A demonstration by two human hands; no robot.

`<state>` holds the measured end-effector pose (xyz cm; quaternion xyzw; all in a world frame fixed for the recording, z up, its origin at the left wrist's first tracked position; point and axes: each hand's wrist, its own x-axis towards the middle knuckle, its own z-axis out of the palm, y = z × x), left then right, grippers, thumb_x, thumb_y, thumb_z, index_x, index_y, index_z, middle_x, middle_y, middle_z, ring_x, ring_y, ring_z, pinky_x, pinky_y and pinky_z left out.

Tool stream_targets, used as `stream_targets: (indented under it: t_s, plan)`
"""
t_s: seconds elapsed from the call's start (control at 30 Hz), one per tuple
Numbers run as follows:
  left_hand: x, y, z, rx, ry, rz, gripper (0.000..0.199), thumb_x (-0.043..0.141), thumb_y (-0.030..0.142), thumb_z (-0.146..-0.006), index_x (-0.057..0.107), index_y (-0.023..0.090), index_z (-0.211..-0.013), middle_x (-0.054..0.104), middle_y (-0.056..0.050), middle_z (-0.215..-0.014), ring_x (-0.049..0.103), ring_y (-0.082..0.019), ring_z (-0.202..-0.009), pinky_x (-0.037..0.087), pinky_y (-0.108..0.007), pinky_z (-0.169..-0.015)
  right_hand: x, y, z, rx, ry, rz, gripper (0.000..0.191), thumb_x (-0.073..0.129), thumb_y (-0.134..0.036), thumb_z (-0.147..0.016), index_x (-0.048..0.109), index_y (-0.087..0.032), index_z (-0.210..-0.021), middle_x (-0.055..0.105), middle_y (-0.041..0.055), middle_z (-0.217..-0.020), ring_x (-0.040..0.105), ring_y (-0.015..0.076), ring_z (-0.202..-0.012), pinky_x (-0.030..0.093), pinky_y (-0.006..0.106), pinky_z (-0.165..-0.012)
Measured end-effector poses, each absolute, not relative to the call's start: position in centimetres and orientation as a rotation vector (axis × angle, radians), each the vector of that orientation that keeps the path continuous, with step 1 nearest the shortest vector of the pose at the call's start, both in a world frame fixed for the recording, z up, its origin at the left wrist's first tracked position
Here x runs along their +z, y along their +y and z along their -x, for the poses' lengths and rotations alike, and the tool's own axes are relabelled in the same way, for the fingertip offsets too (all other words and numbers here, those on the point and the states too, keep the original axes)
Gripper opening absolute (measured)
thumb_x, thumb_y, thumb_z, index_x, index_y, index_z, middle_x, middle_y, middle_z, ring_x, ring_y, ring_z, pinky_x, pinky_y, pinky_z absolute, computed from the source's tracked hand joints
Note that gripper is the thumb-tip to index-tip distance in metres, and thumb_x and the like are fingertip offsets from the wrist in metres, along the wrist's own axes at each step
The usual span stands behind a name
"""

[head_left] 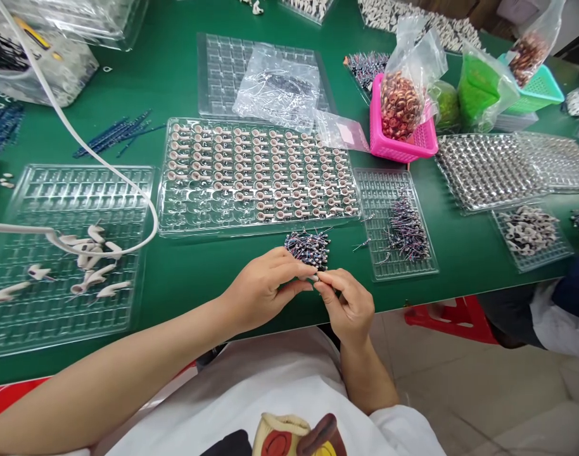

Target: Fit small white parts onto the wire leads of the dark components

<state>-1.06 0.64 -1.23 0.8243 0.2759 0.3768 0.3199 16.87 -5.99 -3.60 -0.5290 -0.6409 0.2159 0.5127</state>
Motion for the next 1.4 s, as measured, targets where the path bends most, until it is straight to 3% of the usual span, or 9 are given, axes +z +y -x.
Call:
stream_targets:
  t_s: [0.27,0.6,0.97,1.2,1.4]
  plan:
    - [-0.88,0.59,1.03,1.0,0.726,-2.148,0.012,0.061,0.019,-0.093,0.067,0.02,-0.104,0.075,-0.005,-0.083,0.065,-0.016,-0.075,0.053,-0.029,-0.071,-3.8,-6.14,-16.88,0.53,-1.491,1.272,0.017,0.066,-0.016,-0.087,0.07,-0.025,-0.101,0.075,0.0036,-0.088,0.07,0.0178,-0.077,0.058,0.033,-0.068]
    - [-1.12,0.75,0.97,1.048,0.617,-2.123,0.022,0.065,0.01,-0.089,0.065,0.022,-0.107,0.077,-0.004,-0.09,0.07,-0.015,-0.078,0.053,-0.031,-0.075,-3.82,-6.15,-17.03,0.549,-1.527,1.21,0.02,0.066,-0.012,-0.087,0.068,-0.025,-0.102,0.075,0.0034,-0.087,0.071,0.0179,-0.076,0.057,0.034,-0.067]
    - [-1.04,0.69,1.0,1.034,0.625,-2.127,0.021,0.067,0.01,-0.088,0.066,0.02,-0.106,0.078,-0.002,-0.086,0.067,-0.014,-0.075,0.052,-0.029,-0.074,-3.84,-6.03,-16.96,0.514,-1.552,1.177,0.025,0.067,-0.008,-0.085,0.067,-0.025,-0.103,0.074,0.003,-0.088,0.069,0.0171,-0.077,0.054,0.034,-0.068]
    - [-1.13,0.17,1.22,0.867,0.816,-2.131,0.027,0.067,0.021,-0.089,0.064,0.016,-0.115,0.074,-0.004,-0.085,0.064,-0.016,-0.078,0.053,-0.027,-0.07,-3.56,-5.93,-16.63,0.611,-1.446,1.337,0.009,0.061,-0.014,-0.087,0.06,-0.022,-0.083,0.06,-0.0012,-0.073,0.054,0.0124,-0.066,0.045,0.028,-0.062]
    - [-0.69,0.27,1.39,0.842,0.864,-2.102,0.018,0.071,0.021,-0.086,0.067,0.016,-0.103,0.073,-0.002,-0.084,0.064,-0.015,-0.078,0.051,-0.026,-0.071,-3.63,-5.99,-16.72,0.686,-1.346,1.433,0.013,0.06,-0.019,-0.088,0.058,-0.021,-0.076,0.056,-0.0024,-0.071,0.049,0.0107,-0.061,0.04,0.025,-0.057]
